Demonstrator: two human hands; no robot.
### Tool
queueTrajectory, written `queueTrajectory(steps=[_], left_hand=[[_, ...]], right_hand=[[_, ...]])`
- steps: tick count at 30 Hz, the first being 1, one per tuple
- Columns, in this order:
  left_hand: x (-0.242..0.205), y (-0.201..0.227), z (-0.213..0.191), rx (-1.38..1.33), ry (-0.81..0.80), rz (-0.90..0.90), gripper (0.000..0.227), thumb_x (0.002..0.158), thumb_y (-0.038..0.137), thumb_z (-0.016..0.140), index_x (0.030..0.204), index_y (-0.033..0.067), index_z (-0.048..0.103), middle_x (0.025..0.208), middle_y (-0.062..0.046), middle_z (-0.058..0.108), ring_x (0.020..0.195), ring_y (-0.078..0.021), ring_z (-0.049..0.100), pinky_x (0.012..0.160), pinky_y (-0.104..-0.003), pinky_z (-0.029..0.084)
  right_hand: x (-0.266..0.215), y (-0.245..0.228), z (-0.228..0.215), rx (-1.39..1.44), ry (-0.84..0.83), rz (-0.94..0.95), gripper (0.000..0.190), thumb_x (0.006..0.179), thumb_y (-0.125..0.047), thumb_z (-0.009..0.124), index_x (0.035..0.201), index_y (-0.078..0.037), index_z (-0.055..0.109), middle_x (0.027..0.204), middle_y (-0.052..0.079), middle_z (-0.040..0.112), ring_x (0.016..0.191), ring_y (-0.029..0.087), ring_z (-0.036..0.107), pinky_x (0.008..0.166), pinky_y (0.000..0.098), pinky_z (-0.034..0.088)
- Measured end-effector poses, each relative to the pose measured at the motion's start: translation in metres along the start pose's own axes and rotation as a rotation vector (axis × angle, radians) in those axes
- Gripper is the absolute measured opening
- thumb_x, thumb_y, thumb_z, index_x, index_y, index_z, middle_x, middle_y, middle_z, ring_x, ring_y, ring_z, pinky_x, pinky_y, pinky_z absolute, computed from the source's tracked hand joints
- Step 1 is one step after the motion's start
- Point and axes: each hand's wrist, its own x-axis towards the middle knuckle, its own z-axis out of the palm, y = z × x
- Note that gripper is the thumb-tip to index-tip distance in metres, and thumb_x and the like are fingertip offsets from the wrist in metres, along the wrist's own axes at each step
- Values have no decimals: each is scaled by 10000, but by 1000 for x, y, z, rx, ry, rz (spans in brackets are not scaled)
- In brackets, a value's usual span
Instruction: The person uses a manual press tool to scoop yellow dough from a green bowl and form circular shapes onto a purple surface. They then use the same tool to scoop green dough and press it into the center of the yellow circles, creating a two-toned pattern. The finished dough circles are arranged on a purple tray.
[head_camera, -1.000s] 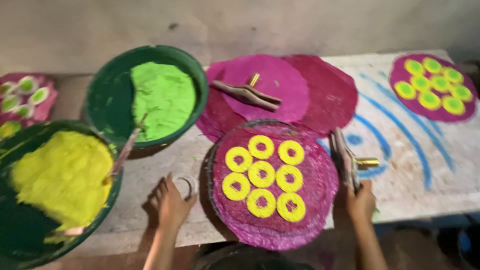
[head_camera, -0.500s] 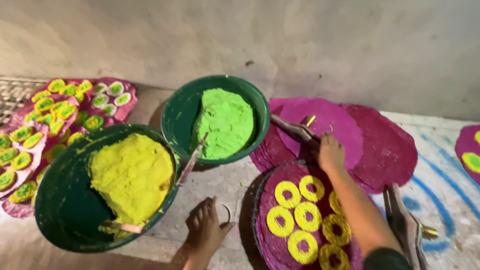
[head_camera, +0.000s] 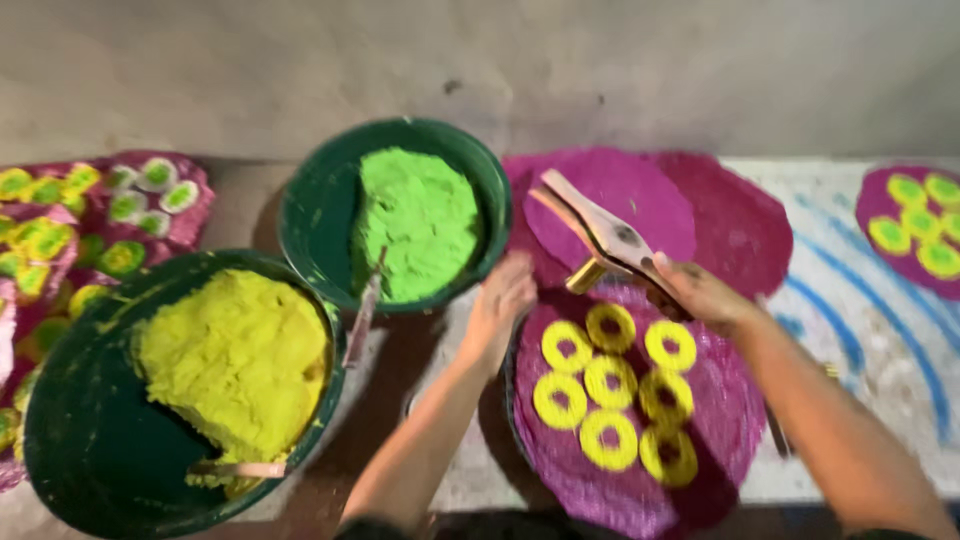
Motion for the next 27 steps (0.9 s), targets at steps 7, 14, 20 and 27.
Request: queueTrajectory(steps=[7, 14, 20, 27], left_hand=[[86, -45, 48, -789, 92, -165, 351, 1005, 463, 701, 904, 171, 537, 754, 29, 475, 721, -149, 499, 846, -407, 475], [79, -65, 45, -812, 202, -179, 361, 977, 394, 610, 734, 205, 423, 602, 74, 334, 541, -108, 354, 680, -356, 402], [74, -68, 35, -697, 181, -95, 336, 978, 345, 589, 730, 200, 413, 586, 78, 307, 527, -104, 330, 632, -350, 393], [90, -79, 51, -663, 314, -76, 326, 970, 321, 576, 721, 191, 411, 567, 58, 295, 489, -122, 306, 568, -356, 382]], right_hand=[[-64, 12, 42, 18, -191, 132, 617, 974, -623, 369, 978, -77, 658, 696, 67, 597, 565, 161, 540, 531, 342, 473], [-79, 9, 77, -502, 185, -77, 618, 1020, -565, 360, 1207, -83, 699, 868, 226, 723, 811, 390, 704, 758, 480, 526], [-86, 15, 95, -474, 234, -251, 585, 1033, -524, 381, 1191, -47, 681, 879, 292, 702, 847, 480, 677, 766, 533, 524], [-83, 11, 80, -650, 314, -121, 587, 1019, -534, 353, 1259, -106, 676, 848, 306, 693, 826, 486, 688, 756, 561, 524]])
